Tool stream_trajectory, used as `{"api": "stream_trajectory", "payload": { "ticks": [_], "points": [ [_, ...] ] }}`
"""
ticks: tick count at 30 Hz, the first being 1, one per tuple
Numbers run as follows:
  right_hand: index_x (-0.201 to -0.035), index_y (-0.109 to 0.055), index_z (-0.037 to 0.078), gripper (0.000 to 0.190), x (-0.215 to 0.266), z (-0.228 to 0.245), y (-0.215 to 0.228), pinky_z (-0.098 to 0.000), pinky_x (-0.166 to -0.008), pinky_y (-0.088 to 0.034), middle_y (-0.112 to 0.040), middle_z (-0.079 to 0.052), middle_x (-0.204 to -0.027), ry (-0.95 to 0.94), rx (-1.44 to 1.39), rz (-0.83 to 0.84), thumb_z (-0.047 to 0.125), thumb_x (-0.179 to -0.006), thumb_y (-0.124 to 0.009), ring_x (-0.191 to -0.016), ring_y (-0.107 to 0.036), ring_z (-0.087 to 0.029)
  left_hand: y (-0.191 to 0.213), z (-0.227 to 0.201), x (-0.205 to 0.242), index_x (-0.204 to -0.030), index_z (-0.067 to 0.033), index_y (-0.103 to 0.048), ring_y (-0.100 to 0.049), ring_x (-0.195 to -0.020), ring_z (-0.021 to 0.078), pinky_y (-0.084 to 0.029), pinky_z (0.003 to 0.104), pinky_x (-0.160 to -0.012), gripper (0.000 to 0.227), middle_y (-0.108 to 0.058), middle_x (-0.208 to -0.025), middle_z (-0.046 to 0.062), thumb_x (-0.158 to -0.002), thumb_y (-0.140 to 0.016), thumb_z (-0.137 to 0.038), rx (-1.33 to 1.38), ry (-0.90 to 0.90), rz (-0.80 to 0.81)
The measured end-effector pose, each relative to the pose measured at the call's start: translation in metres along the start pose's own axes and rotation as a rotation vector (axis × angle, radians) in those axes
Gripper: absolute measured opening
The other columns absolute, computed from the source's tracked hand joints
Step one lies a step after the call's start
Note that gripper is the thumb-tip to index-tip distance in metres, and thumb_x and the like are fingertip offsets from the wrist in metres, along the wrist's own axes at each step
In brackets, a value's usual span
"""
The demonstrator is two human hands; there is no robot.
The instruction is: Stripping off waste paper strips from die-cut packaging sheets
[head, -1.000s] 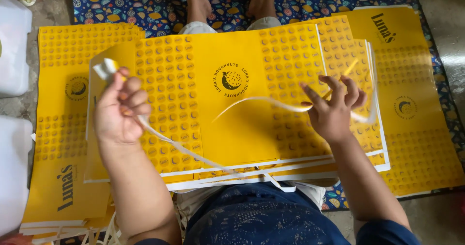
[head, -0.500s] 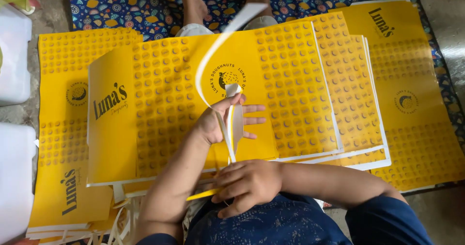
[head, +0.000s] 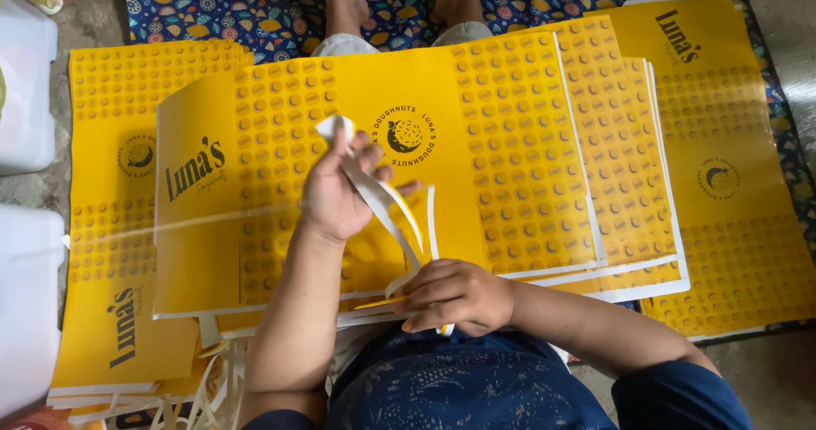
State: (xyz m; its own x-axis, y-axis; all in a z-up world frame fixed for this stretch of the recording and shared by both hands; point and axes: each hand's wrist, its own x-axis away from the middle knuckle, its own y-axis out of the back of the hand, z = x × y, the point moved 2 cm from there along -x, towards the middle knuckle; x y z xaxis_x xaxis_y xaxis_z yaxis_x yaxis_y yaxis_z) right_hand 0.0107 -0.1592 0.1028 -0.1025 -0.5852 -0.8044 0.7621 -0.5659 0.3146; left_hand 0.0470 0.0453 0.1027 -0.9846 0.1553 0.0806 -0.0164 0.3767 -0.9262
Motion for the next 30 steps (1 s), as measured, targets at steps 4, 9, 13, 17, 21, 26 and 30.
{"api": "stream_trajectory", "payload": {
  "ticks": [4, 9, 13, 17, 21, 26, 30],
  "points": [
    [-0.112, -0.078, 0.009, 0.059, 0.004, -0.007, 0.007, -0.0411, -0.071, -0.058, -0.074, -0.011, -0.096, 0.016, 0.055, 0.024, 0.032, -0.112, -0.024, -0.081, -0.072, -0.029, 0.069, 0.032, -0.019, -0.089, -0.0119, -0.052, -0.052, -0.061, 0.011, -0.047, 0.019, -0.054, 0.022, -0.047, -0.073, -0.003, -0.096, -0.073, -0.015, -0.484, 0.08, -0.018],
    [-0.109, -0.078, 0.012, 0.055, -0.006, -0.004, 0.013, -0.0387, -0.07, -0.052, -0.071, -0.009, -0.094, 0.101, 0.225, 0.076, 0.028, -0.113, -0.025, -0.076, -0.067, -0.026, 0.085, 0.067, -0.012, -0.099, -0.0055, -0.046, -0.068, -0.068, 0.0177, -0.062, 0.029, -0.049, 0.043, -0.057, -0.103, 0.012, -0.08, -0.082, 0.008, -0.681, 0.234, 0.007],
    [-0.108, -0.077, 0.015, 0.046, -0.01, -0.003, 0.01, -0.039, -0.073, -0.049, -0.069, -0.007, -0.093, 0.164, 0.314, 0.101, 0.021, -0.113, -0.031, -0.074, -0.064, -0.024, 0.065, 0.066, -0.007, -0.112, 0.0046, -0.039, -0.069, -0.067, 0.0189, -0.057, 0.026, -0.049, 0.046, -0.058, -0.129, 0.03, -0.083, -0.074, 0.01, -0.922, 0.324, 0.042],
    [-0.109, -0.077, 0.016, 0.045, -0.012, -0.002, 0.012, -0.0387, -0.074, -0.05, -0.069, -0.007, -0.095, 0.194, 0.362, 0.117, 0.02, -0.113, -0.033, -0.076, -0.064, -0.023, 0.06, 0.067, -0.003, -0.115, 0.0069, -0.04, -0.07, -0.082, 0.0234, -0.058, 0.029, -0.057, 0.042, -0.063, -0.122, 0.029, -0.089, -0.072, 0.002, -1.05, 0.424, 0.113],
    [-0.102, -0.076, 0.016, 0.04, -0.013, 0.0, 0.019, -0.0378, -0.076, -0.051, -0.069, -0.006, -0.093, 0.184, 0.44, 0.12, 0.019, -0.112, -0.037, -0.076, -0.063, -0.022, 0.05, 0.045, 0.002, -0.107, 0.0037, -0.056, -0.066, -0.066, 0.017, -0.056, 0.029, -0.055, 0.022, -0.071, -0.086, 0.015, -0.088, -0.067, 0.0, -0.966, 0.384, 0.032],
    [-0.098, -0.075, 0.012, 0.028, -0.006, -0.002, 0.032, -0.041, -0.08, -0.057, -0.07, -0.01, -0.097, 0.129, 0.462, 0.081, 0.014, -0.108, -0.048, -0.081, -0.068, -0.026, 0.049, 0.003, -0.019, -0.067, -0.0031, -0.067, -0.064, -0.053, 0.02, -0.057, 0.029, -0.059, 0.026, -0.059, -0.055, 0.012, -0.091, -0.067, -0.013, -0.804, -0.27, -0.304],
    [-0.096, -0.076, 0.007, 0.024, -0.004, -0.013, 0.049, -0.0468, -0.09, -0.058, -0.072, -0.013, -0.097, 0.064, 0.485, 0.051, 0.011, -0.105, -0.054, -0.086, -0.073, -0.03, 0.076, -0.017, -0.028, -0.149, 0.0127, -0.028, -0.057, -0.076, 0.0093, -0.053, 0.024, -0.074, 0.072, -0.057, -0.083, -0.001, -0.1, -0.07, -0.017, -0.56, -0.294, -0.225]
  ]
}}
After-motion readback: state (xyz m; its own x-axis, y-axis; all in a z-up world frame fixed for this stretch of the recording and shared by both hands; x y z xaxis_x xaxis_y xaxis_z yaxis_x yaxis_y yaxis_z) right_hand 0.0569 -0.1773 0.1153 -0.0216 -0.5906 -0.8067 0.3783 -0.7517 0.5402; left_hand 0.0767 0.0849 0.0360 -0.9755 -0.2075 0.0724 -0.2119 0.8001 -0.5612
